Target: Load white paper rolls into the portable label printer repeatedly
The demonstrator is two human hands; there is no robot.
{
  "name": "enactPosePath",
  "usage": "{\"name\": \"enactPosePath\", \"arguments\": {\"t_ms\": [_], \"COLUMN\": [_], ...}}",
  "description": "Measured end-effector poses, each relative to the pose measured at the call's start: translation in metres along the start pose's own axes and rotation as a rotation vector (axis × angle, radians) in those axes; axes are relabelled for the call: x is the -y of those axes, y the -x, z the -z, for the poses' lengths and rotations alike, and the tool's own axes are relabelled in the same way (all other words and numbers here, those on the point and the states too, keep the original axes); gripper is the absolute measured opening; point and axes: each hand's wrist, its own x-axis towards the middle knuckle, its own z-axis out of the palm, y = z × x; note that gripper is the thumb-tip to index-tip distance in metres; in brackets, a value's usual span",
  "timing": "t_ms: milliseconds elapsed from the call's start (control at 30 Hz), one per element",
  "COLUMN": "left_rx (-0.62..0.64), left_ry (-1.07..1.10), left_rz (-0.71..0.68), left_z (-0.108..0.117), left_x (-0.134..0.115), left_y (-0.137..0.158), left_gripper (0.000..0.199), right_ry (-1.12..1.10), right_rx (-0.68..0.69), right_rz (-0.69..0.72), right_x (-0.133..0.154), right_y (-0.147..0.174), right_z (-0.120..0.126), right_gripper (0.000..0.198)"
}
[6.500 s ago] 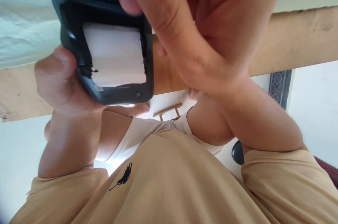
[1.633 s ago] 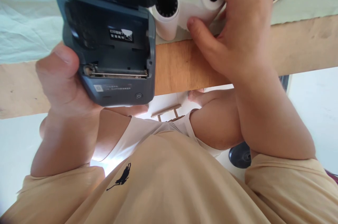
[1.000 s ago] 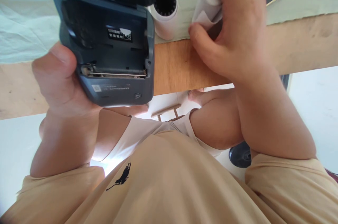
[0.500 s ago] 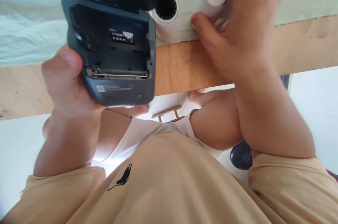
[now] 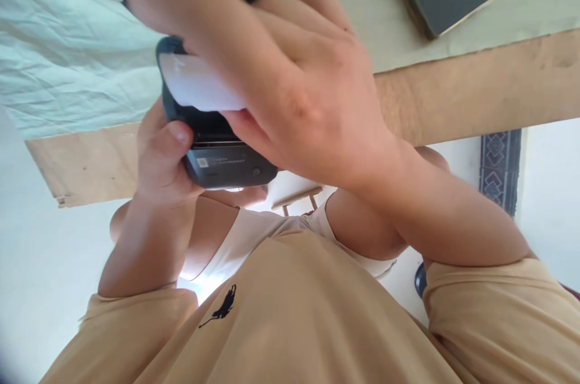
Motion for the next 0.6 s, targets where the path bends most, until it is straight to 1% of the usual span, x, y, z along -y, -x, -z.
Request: {"name": "enactPosePath", "arguments": {"t_ms": [33, 67, 133, 200, 267, 300, 333, 400, 467, 533, 600], "left_rx": [-0.017, -0.018, -0.001, 0.018, 0.020, 0.019, 0.024, 0.055, 0.112, 0.155, 0.161], "left_ry": [-0.011, -0.017, 0.000, 0.042, 0.086, 0.110, 0.134, 0.182, 0.207, 0.164, 0.102], "left_rz": [0.048, 0.075, 0.052, 0.006, -0.023, -0.038, -0.051, -0.095, -0.140, -0.149, -0.126], "left_z": [0.000, -0.001, -0.004, -0.006, -0.006, -0.005, -0.004, 0.000, 0.004, 0.006, 0.008], "left_x": [-0.001, -0.003, -0.005, -0.006, -0.003, -0.001, 0.002, 0.008, 0.011, 0.011, 0.008], "left_y": [0.001, 0.002, 0.003, 0.002, 0.000, -0.001, -0.002, -0.003, -0.003, -0.002, -0.001], "left_gripper": [0.089, 0.091, 0.082, 0.072, 0.067, 0.067, 0.067, 0.071, 0.077, 0.079, 0.078], "right_ry": [0.066, 0.127, 0.217, 0.277, 0.322, 0.336, 0.332, 0.291, 0.232, 0.180, 0.150], "right_rx": [-0.035, -0.075, -0.189, -0.339, -0.449, -0.474, -0.479, -0.422, -0.327, -0.259, -0.263], "right_rz": [0.046, 0.114, 0.277, 0.415, 0.460, 0.463, 0.465, 0.526, 0.631, 0.703, 0.686], "right_x": [-0.003, -0.006, -0.012, -0.016, -0.016, -0.016, -0.015, -0.015, -0.015, -0.016, -0.017], "right_y": [0.000, 0.001, 0.005, 0.011, 0.016, 0.018, 0.020, 0.023, 0.026, 0.030, 0.033], "right_z": [-0.003, -0.006, -0.012, -0.017, -0.021, -0.021, -0.021, -0.020, -0.019, -0.021, -0.023], "right_gripper": [0.032, 0.030, 0.031, 0.031, 0.033, 0.035, 0.038, 0.039, 0.029, 0.019, 0.018]}}
